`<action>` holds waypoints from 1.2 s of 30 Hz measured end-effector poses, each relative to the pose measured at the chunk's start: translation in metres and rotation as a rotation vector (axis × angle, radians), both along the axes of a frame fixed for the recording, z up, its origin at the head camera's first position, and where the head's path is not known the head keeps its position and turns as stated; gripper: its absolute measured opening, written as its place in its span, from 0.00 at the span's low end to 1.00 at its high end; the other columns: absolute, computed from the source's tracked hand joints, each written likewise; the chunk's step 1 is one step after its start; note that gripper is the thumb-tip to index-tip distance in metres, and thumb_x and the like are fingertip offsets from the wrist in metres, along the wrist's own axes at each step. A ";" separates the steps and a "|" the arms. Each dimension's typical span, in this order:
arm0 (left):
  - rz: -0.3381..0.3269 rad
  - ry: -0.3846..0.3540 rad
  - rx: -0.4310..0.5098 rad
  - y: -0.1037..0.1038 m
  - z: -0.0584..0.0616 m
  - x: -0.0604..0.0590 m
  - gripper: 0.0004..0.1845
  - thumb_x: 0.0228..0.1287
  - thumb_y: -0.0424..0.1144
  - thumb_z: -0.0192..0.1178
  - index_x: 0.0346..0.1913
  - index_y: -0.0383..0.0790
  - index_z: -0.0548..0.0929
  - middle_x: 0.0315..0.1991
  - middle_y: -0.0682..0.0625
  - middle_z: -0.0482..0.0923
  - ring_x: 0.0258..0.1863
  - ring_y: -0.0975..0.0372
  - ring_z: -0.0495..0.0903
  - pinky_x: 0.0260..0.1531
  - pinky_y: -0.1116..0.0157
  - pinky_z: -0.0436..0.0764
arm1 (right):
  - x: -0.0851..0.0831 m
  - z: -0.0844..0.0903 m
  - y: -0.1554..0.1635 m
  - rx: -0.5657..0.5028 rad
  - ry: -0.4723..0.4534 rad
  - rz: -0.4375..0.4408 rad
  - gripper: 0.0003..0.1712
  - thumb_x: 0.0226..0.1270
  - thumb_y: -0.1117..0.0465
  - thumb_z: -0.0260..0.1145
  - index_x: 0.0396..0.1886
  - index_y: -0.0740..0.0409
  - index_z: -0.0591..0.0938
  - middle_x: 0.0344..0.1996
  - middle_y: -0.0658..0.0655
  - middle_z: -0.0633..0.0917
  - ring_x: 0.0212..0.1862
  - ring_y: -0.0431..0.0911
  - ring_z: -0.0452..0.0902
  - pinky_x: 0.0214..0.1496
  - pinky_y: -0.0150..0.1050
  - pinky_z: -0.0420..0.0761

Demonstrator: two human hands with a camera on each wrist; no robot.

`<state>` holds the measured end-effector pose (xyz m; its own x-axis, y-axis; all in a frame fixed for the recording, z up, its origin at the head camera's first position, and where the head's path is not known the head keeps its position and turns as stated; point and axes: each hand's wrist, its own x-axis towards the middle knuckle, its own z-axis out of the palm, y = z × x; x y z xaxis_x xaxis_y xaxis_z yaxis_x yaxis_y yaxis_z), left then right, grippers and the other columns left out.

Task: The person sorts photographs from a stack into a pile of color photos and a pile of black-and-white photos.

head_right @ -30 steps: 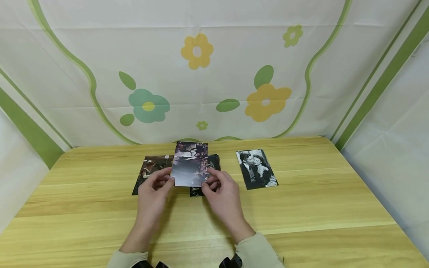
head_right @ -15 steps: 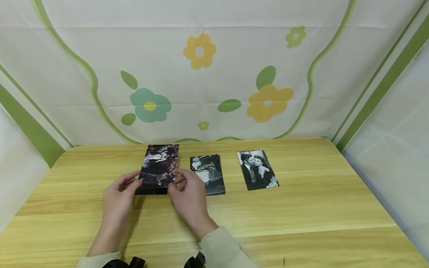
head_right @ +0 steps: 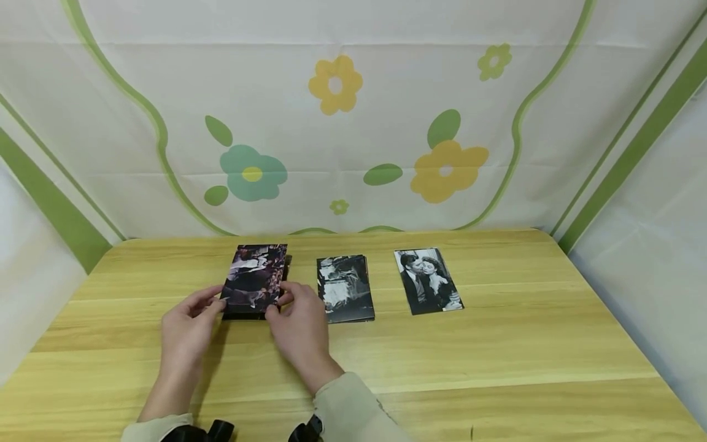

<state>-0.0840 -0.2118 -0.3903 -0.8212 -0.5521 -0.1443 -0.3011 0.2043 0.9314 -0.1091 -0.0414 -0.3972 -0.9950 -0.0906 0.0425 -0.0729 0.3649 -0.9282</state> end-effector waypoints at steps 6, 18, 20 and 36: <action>-0.043 -0.036 -0.075 -0.002 -0.008 0.000 0.18 0.75 0.33 0.63 0.64 0.34 0.86 0.52 0.41 0.83 0.45 0.59 0.75 0.35 0.74 0.74 | 0.000 -0.006 -0.005 0.135 -0.008 -0.007 0.26 0.64 0.63 0.76 0.63 0.59 0.86 0.40 0.50 0.88 0.28 0.34 0.75 0.33 0.31 0.79; -0.062 0.006 -0.292 -0.002 -0.018 -0.004 0.16 0.70 0.31 0.63 0.57 0.29 0.89 0.45 0.38 0.82 0.37 0.57 0.75 0.36 0.67 0.70 | 0.000 -0.007 -0.010 0.402 0.045 -0.042 0.25 0.64 0.55 0.77 0.60 0.55 0.89 0.36 0.43 0.86 0.35 0.36 0.78 0.38 0.37 0.79; -0.062 0.013 -0.317 -0.001 -0.020 -0.004 0.16 0.69 0.31 0.64 0.56 0.30 0.89 0.44 0.38 0.82 0.37 0.57 0.74 0.36 0.67 0.69 | 0.000 -0.007 -0.010 0.406 0.041 -0.041 0.25 0.64 0.54 0.77 0.60 0.55 0.88 0.37 0.44 0.86 0.35 0.37 0.78 0.38 0.37 0.79; -0.035 -0.007 -0.264 0.000 -0.020 -0.001 0.17 0.74 0.34 0.62 0.59 0.29 0.87 0.49 0.36 0.81 0.42 0.53 0.77 0.37 0.69 0.72 | 0.003 -0.005 -0.006 0.328 -0.011 -0.020 0.28 0.62 0.55 0.78 0.61 0.57 0.87 0.37 0.46 0.84 0.37 0.39 0.76 0.40 0.38 0.79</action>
<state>-0.0852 -0.2115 -0.4104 -0.8397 -0.5430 -0.0047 -0.2959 0.4503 0.8424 -0.1062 -0.0474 -0.4026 -0.9970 -0.0779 0.0034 -0.0531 0.6461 -0.7614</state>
